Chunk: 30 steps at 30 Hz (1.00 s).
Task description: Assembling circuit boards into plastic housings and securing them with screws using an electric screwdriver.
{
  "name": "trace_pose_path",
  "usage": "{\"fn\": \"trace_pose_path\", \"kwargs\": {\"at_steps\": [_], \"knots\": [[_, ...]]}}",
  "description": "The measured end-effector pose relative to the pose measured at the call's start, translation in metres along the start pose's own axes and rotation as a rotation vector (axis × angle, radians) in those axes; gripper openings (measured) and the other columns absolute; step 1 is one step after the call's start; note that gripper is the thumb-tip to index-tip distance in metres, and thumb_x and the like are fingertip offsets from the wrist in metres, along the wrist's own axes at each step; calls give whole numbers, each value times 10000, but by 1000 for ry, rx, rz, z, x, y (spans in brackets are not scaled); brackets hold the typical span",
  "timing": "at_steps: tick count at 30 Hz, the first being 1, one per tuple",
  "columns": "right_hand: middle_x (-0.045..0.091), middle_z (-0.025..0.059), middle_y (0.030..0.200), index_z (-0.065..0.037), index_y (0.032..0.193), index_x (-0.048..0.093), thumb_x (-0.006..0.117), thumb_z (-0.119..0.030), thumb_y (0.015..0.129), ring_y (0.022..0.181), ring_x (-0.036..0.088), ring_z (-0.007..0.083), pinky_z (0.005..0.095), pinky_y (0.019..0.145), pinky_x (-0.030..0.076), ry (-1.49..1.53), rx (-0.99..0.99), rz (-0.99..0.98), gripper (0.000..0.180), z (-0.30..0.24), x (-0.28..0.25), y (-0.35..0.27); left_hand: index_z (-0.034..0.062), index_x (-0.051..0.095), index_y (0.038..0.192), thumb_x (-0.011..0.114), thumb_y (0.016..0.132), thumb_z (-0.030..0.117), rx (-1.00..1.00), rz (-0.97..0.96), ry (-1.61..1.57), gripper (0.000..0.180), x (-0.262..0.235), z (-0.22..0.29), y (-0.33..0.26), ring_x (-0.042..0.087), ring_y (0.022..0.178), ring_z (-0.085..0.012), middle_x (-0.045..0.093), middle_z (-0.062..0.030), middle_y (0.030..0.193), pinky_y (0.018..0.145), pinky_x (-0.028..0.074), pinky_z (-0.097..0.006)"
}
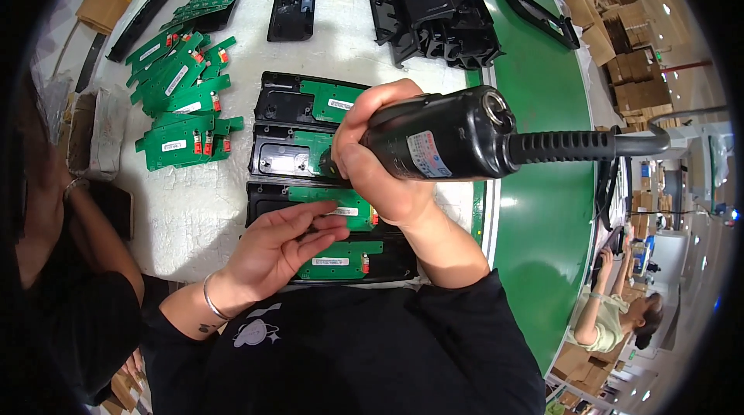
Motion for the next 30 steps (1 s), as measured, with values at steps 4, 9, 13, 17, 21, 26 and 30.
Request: {"fn": "trace_pose_path", "kwargs": {"at_steps": [4, 9, 13, 17, 21, 26, 30], "knots": [[490, 62, 648, 7, 963, 369, 475, 107, 709, 532, 474, 97, 231, 505, 426, -7, 34, 7, 293, 4, 1, -1, -38, 506, 1126, 430, 923, 110, -17, -38, 122, 262, -8, -2, -2, 601, 909, -217, 596, -134, 964, 797, 498, -277], [511, 57, 657, 1, 934, 398, 510, 117, 690, 548, 490, 87, 218, 511, 424, -30, 67, 26, 293, 13, 6, 2, -23, 520, 1111, 457, 913, 119, -13, -76, 97, 251, -7, 0, -3, 603, 864, -189, 599, -123, 953, 758, 499, -265], [487, 48, 610, -28, 855, 408, 540, 60, 689, 497, 451, 93, 227, 480, 399, -327, 81, -30, 230, 13, 12, 4, -20, 529, 1094, 466, 907, 105, 52, -37, 85, 234, -6, 6, -3, 606, 836, -172, 603, -127, 952, 752, 500, -266], [459, 59, 575, -44, 843, 372, 524, 22, 707, 453, 410, 118, 250, 451, 383, -441, 92, -108, 214, 13, 17, 3, -19, 535, 1072, 474, 901, 88, 52, 12, 142, 210, -12, 8, -4, 608, 828, -166, 607, -124, 951, 749, 502, -262], [454, 42, 580, -44, 865, 384, 562, 3, 728, 457, 415, 121, 250, 455, 383, -357, 111, -38, 229, 10, 18, 3, -7, 538, 1079, 493, 897, 98, 107, 27, 97, 215, -17, 13, -2, 609, 820, -157, 612, -112, 950, 735, 508, -249], [429, -51, 479, -90, 938, 400, 563, -57, 725, 375, 427, 92, 235, 388, 328, 15, -145, -125, 270, -58, 34, 2, 2, 538, 1079, 504, 896, 120, 194, 15, 91, 221, -19, 22, -1, 611, 823, -152, 612, -108, 948, 724, 516, -234], [492, -37, 523, -99, 920, 413, 565, -49, 709, 397, 472, 76, 182, 396, 389, 26, -190, -141, 264, -77, 41, -1, 1, 547, 1029, 503, 896, 120, 204, 124, -22, 184, -17, 22, -1, 611, 825, -145, 611, -100, 930, 714, 522, -217]]}}
Point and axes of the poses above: each hand's wrist, its own y-axis towards the middle knuckle, its own x-axis out of the palm, z = x × y, the point moved 7 cm from there along y, towards the middle knuckle
